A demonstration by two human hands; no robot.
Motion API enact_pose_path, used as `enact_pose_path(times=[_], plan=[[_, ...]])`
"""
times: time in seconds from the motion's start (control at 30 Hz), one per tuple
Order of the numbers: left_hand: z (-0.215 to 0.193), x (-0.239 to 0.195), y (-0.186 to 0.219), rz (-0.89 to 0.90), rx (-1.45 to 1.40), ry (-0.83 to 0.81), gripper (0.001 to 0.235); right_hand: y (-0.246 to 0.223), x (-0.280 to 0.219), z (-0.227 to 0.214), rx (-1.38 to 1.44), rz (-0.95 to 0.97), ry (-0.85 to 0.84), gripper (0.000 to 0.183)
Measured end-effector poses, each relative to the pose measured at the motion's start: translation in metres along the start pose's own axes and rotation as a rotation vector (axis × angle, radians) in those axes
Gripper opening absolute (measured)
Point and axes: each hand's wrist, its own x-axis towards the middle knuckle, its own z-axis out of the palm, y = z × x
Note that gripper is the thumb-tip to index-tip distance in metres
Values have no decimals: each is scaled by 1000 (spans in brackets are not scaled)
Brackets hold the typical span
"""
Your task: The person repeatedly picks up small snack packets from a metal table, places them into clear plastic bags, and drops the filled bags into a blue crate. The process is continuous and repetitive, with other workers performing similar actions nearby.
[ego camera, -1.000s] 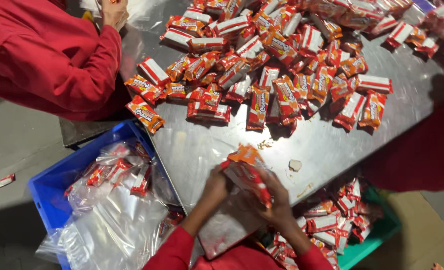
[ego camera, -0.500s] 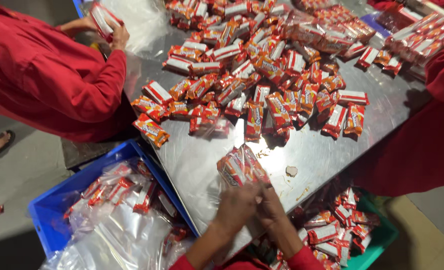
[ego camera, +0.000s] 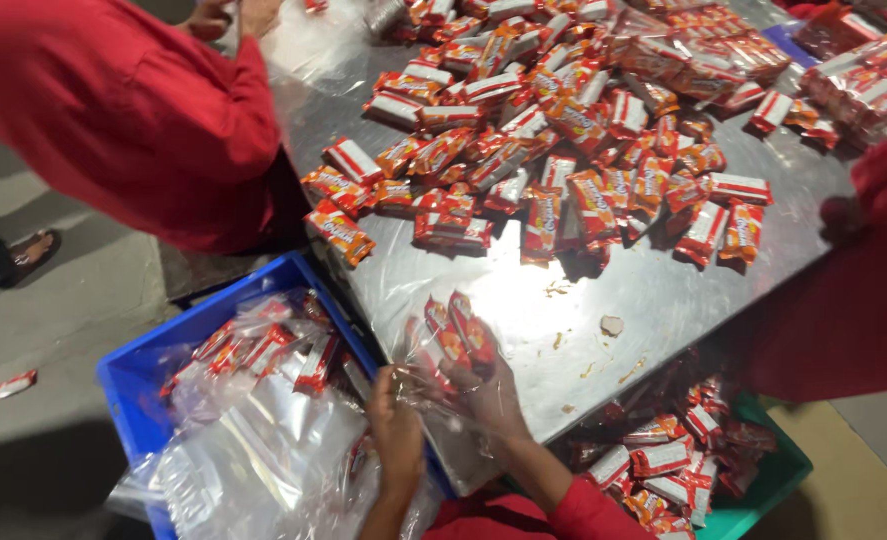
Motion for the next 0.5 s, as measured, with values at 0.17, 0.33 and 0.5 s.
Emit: enact_pose_path(times=[0.17,0.33,0.5], plan=[[59,-47,-18,187,17,-450,40,-8,18,10,-298,-225,-44,72],[44,-6,-22,-25,559,-614,29,-34,62,-16,-148,-163,-252,77],[48,29,-35,290,809,-316,17,-22,63,-18,-643,-410,-46,81]])
